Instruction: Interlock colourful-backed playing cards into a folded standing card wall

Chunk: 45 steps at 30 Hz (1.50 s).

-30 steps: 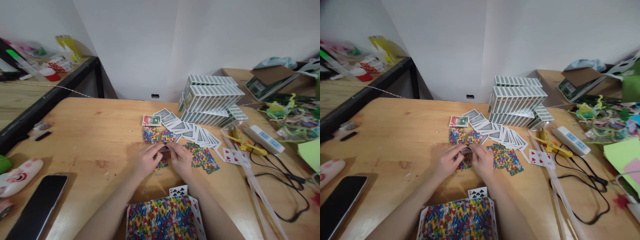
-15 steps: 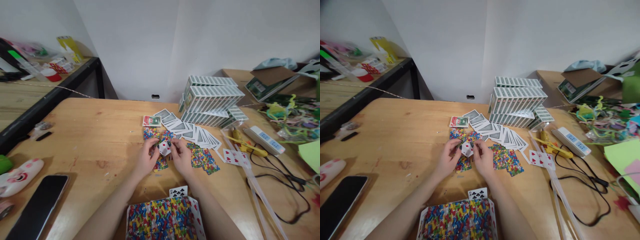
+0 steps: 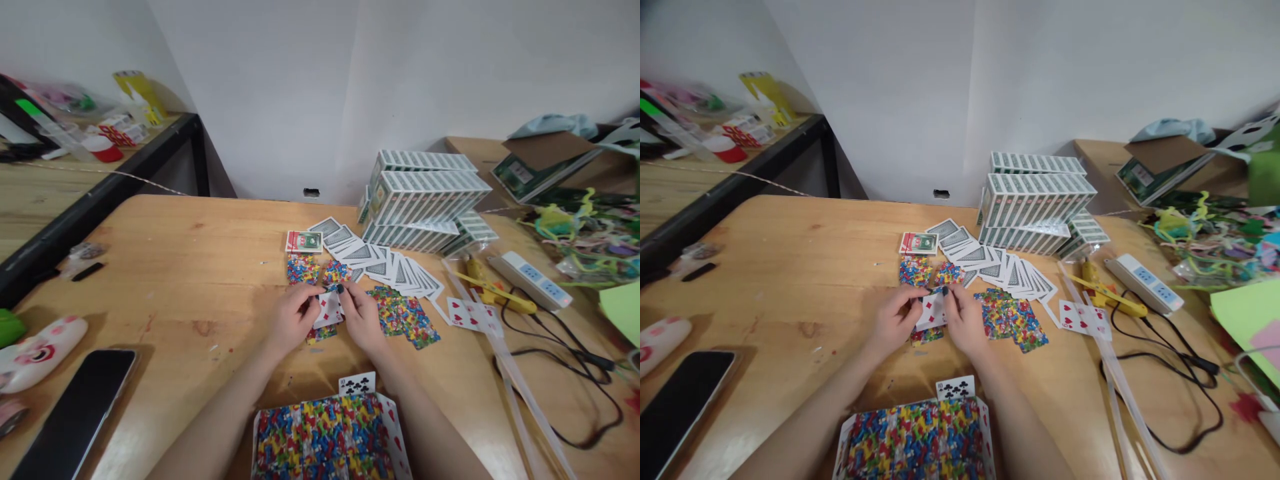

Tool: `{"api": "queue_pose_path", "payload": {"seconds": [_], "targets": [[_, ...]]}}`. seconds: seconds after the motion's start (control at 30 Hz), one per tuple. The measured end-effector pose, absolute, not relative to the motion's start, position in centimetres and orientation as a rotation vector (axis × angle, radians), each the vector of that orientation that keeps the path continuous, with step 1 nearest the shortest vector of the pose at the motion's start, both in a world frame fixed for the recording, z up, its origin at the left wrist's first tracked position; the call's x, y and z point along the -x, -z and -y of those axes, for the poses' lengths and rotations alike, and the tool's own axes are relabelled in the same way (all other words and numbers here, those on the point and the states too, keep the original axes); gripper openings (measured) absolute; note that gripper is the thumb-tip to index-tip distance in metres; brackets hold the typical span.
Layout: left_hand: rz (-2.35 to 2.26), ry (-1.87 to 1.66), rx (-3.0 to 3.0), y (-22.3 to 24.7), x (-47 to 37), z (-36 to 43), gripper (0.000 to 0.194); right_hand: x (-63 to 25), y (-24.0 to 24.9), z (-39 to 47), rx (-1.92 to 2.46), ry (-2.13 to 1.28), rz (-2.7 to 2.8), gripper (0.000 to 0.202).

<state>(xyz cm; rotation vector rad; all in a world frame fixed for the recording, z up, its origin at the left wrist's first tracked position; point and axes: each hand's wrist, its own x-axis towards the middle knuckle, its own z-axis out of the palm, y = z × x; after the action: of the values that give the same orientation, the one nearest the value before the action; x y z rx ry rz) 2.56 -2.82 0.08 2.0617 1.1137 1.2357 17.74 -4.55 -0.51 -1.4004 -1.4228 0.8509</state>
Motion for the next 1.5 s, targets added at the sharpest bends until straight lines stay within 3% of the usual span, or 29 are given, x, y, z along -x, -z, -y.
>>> {"api": "queue_pose_path", "payload": {"seconds": [0.4, 0.7, 0.9, 1.07, 1.33, 1.5], "targets": [[-1.012, -1.147, -2.061, -0.1, -2.5, 2.8, 0.023, -18.1, -0.3, 4.4, 1.193, -1.238, 1.222, 0.019], [-1.119, -1.065, -1.891, -0.2, -2.3, 3.2, 0.029, -18.4, 0.5, 3.9, 1.201, -1.275, 1.237, 0.021], [-1.077, -1.016, -1.859, -0.3, -2.1, 3.1, 0.030, -18.0, 1.0, 4.1, 1.260, -1.100, 1.273, 0.015], [-1.171, -0.997, -1.966, 0.1, -2.6, 2.6, 0.013, -17.6, 0.7, 4.8, 1.330, -0.883, 1.415, 0.010], [-1.114, -1.226, -2.166, 0.8, -2.3, 2.7, 0.018, -17.8, -0.3, 4.9, 1.332, -0.354, 1.676, 0.014], [-1.112, -1.231, -2.275, 0.6, -2.3, 2.9, 0.020, -18.0, -0.6, 4.8, 1.286, -0.349, 1.691, 0.013]]}}
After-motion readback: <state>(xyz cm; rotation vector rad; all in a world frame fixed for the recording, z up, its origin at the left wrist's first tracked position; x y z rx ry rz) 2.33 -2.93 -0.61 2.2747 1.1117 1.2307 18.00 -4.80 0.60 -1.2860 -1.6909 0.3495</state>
